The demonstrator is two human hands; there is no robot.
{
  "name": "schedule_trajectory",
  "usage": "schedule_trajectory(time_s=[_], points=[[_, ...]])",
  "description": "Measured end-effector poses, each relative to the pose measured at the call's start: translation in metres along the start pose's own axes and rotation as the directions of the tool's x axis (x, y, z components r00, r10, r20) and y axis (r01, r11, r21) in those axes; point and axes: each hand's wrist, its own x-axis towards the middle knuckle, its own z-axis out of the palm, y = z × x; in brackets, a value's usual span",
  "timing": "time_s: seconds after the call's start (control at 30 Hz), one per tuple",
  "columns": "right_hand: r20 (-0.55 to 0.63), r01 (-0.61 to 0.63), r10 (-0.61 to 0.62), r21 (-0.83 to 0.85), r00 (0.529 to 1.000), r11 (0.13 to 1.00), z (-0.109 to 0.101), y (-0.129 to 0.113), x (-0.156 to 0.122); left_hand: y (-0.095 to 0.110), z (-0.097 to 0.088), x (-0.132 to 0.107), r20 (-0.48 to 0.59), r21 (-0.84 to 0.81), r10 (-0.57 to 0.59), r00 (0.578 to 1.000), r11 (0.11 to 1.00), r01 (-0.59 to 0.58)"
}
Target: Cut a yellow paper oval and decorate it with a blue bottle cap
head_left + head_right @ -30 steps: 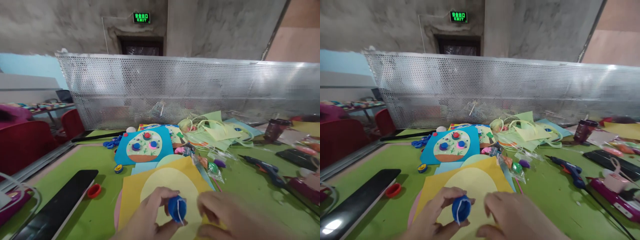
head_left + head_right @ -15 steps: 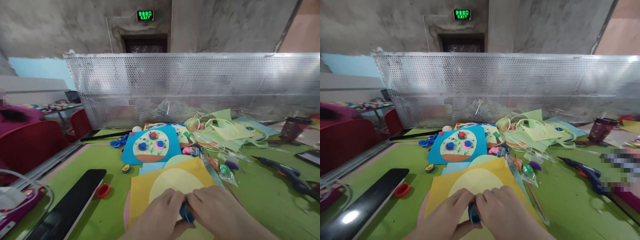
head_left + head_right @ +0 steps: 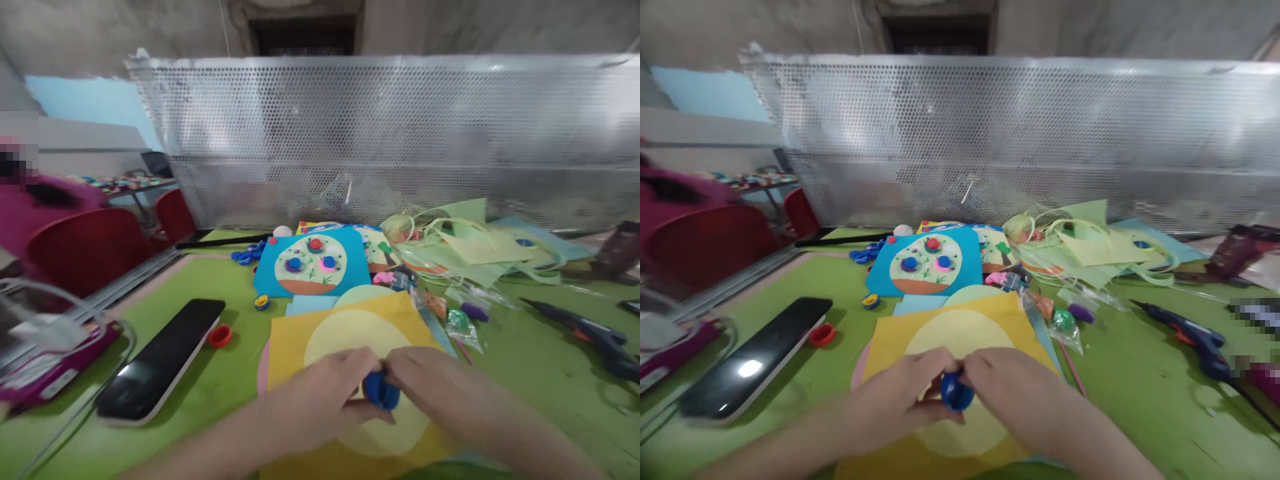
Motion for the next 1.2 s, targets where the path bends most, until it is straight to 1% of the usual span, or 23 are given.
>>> schedule_trajectory(time_s=[0.13, 0.2, 0.27, 0.33, 0.5, 0.6, 0.73, 0.8, 0.87, 0.93, 0.97, 1.03, 1.13, 1.2], points=[[-0.118, 0.024, -0.008, 0.136, 0.993, 0.990, 0.005, 0.003, -0.005, 0.001, -0.005, 0.000, 0.003, -0.086, 0.078, 0.997, 0.993, -0.077], [-0.191, 0.018, 0.018, 0.186, 0.981, 0.982, 0.006, 0.005, -0.005, -0.001, -0.005, 0.000, -0.007, -0.133, 0.119, 0.993, 0.984, -0.119], [-0.262, -0.005, 0.058, 0.197, 0.963, 0.980, 0.006, 0.006, -0.005, -0.003, -0.002, 0.001, -0.032, -0.171, 0.159, 0.987, 0.972, -0.162], [-0.290, -0.044, 0.097, 0.184, 0.952, 0.982, 0.004, 0.005, -0.003, -0.005, 0.000, 0.003, -0.072, -0.183, 0.190, 0.979, 0.962, -0.200], [-0.245, -0.159, 0.222, 0.253, 0.944, 0.954, 0.001, -0.002, -0.001, -0.005, 0.004, 0.004, -0.163, -0.097, 0.209, 0.964, 0.969, -0.226], [-0.249, -0.212, 0.260, 0.204, 0.933, 0.956, 0.003, -0.006, -0.002, -0.005, 0.004, 0.003, -0.190, -0.028, 0.219, 0.957, 0.973, -0.228], [-0.248, -0.216, 0.229, 0.080, 0.941, 0.973, 0.004, -0.003, -0.005, -0.008, 0.005, 0.003, -0.210, 0.065, 0.251, 0.945, 0.968, -0.243], [-0.255, -0.167, 0.159, -0.011, 0.954, 0.986, 0.005, 0.001, -0.007, -0.010, 0.006, 0.004, -0.214, 0.110, 0.272, 0.938, 0.961, -0.254], [-0.248, -0.092, 0.080, -0.039, 0.965, 0.995, 0.007, 0.006, -0.007, -0.012, 0.008, 0.005, -0.215, 0.155, 0.288, 0.933, 0.953, -0.258], [-0.218, -0.051, 0.052, 0.014, 0.975, 0.999, 0.011, 0.008, -0.006, -0.013, 0.010, 0.007, -0.213, 0.199, 0.300, 0.930, 0.945, -0.259], [-0.209, -0.053, 0.064, 0.057, 0.976, 0.997, 0.014, 0.008, -0.005, -0.013, 0.011, 0.008, -0.212, 0.218, 0.304, 0.929, 0.941, -0.258], [-0.203, -0.088, 0.118, 0.155, 0.972, 0.984, 0.019, 0.007, -0.002, -0.013, 0.013, 0.010, -0.211, 0.249, 0.308, 0.928, 0.935, -0.254], [-0.170, -0.146, 0.205, 0.305, 0.964, 0.941, 0.024, 0.005, 0.001, -0.013, 0.014, 0.013, -0.220, 0.277, 0.297, 0.929, 0.932, -0.232], [-0.155, -0.143, 0.207, 0.347, 0.966, 0.927, 0.025, 0.004, 0.003, -0.013, 0.014, 0.014, -0.220, 0.286, 0.283, 0.933, 0.934, -0.216]])
